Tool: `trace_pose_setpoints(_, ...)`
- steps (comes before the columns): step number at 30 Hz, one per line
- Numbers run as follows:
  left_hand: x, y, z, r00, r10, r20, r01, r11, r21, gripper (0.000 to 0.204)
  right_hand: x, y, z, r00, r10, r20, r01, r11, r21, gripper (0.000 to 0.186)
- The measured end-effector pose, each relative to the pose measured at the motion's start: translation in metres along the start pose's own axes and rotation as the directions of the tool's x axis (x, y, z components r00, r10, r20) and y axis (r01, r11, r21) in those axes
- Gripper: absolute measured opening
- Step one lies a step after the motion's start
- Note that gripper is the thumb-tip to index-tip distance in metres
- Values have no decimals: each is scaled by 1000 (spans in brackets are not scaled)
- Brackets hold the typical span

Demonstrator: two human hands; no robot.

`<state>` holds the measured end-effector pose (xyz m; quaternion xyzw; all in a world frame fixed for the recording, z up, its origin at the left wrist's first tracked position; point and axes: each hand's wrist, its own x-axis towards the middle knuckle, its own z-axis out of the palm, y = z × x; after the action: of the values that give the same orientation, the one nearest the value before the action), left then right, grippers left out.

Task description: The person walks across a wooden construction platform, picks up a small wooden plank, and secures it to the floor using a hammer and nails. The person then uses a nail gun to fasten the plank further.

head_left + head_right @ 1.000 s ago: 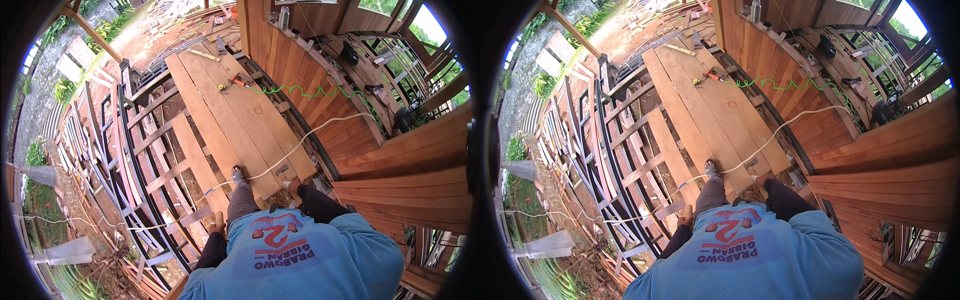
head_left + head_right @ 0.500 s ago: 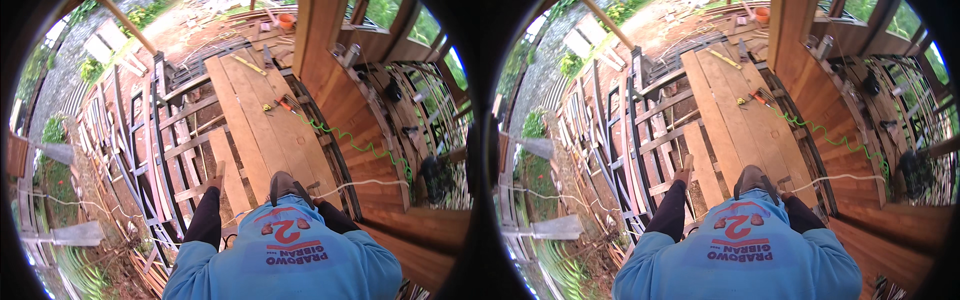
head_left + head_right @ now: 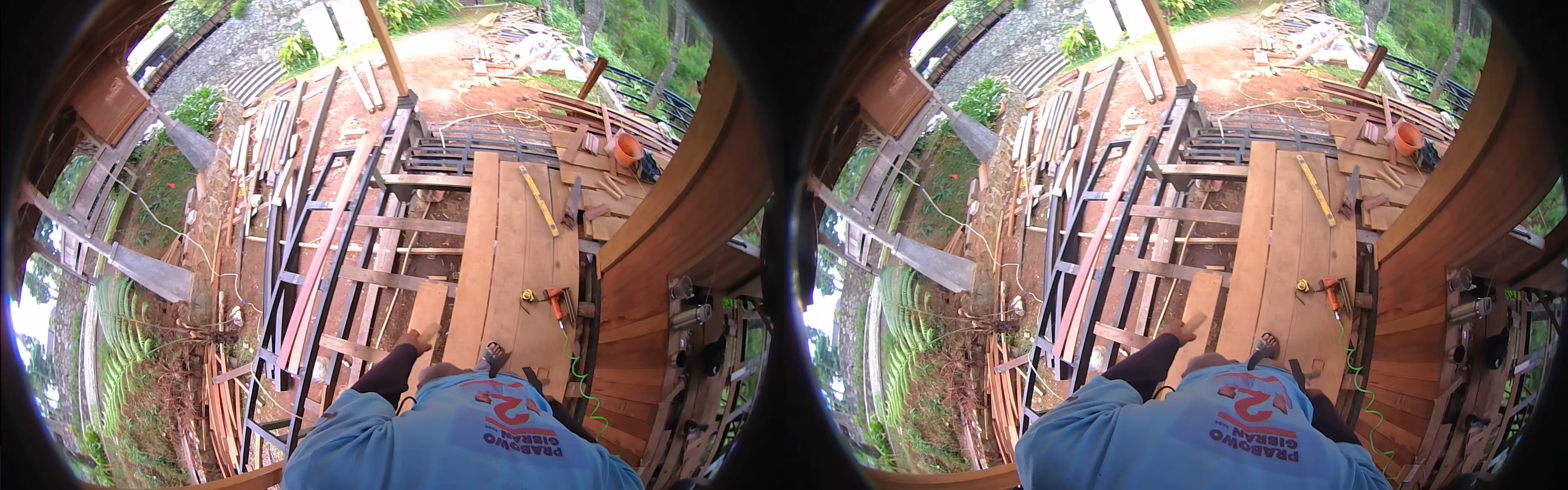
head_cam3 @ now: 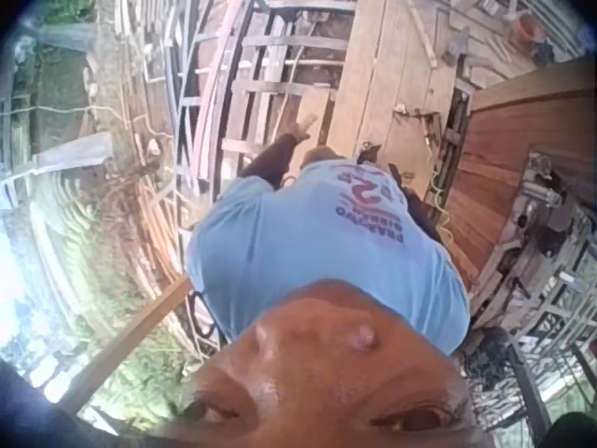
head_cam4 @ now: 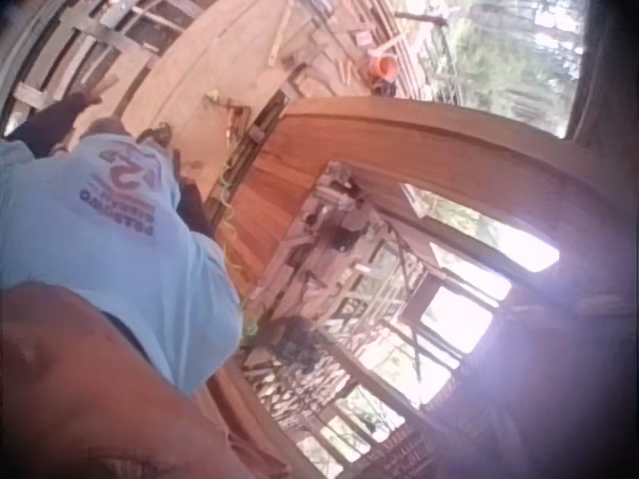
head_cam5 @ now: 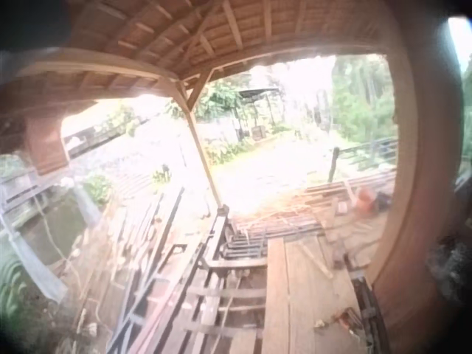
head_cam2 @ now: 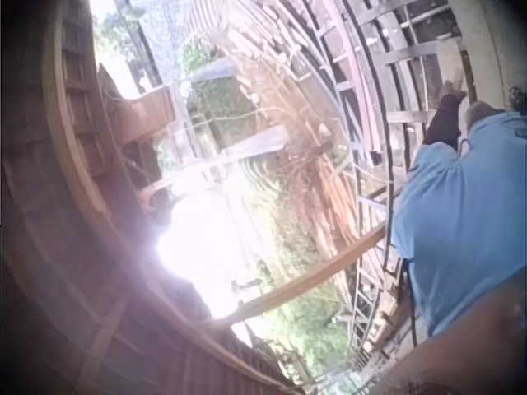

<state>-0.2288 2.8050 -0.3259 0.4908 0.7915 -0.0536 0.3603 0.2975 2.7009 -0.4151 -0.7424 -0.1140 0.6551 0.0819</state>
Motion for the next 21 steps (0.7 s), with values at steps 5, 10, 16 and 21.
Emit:
trace_pose_setpoints(5, 46, 49, -34, 970, -73, -231, 64, 997, -45, 54, 24, -174, -4, 990, -115, -86, 110, 992, -61, 32)
trace_pose_setpoints(10, 83, 100, -68, 995, -99, -18, 92, 970, -223, 52, 51, -289, -3, 984, -172, -54, 166, 982, -89, 44)
trace_pose_setpoints(16, 211, 137, -99, 1000, -28, -3, 28, 999, 38, 50, 105, -327, 11, 989, -111, -101, 117, 992, 47, 45)
trace_pose_setpoints(21, 313, 222, -197, 990, -104, 97, 104, 995, 5, 49, 89, -354, 38, 985, 36, -171, -66, 983, -171, 54)
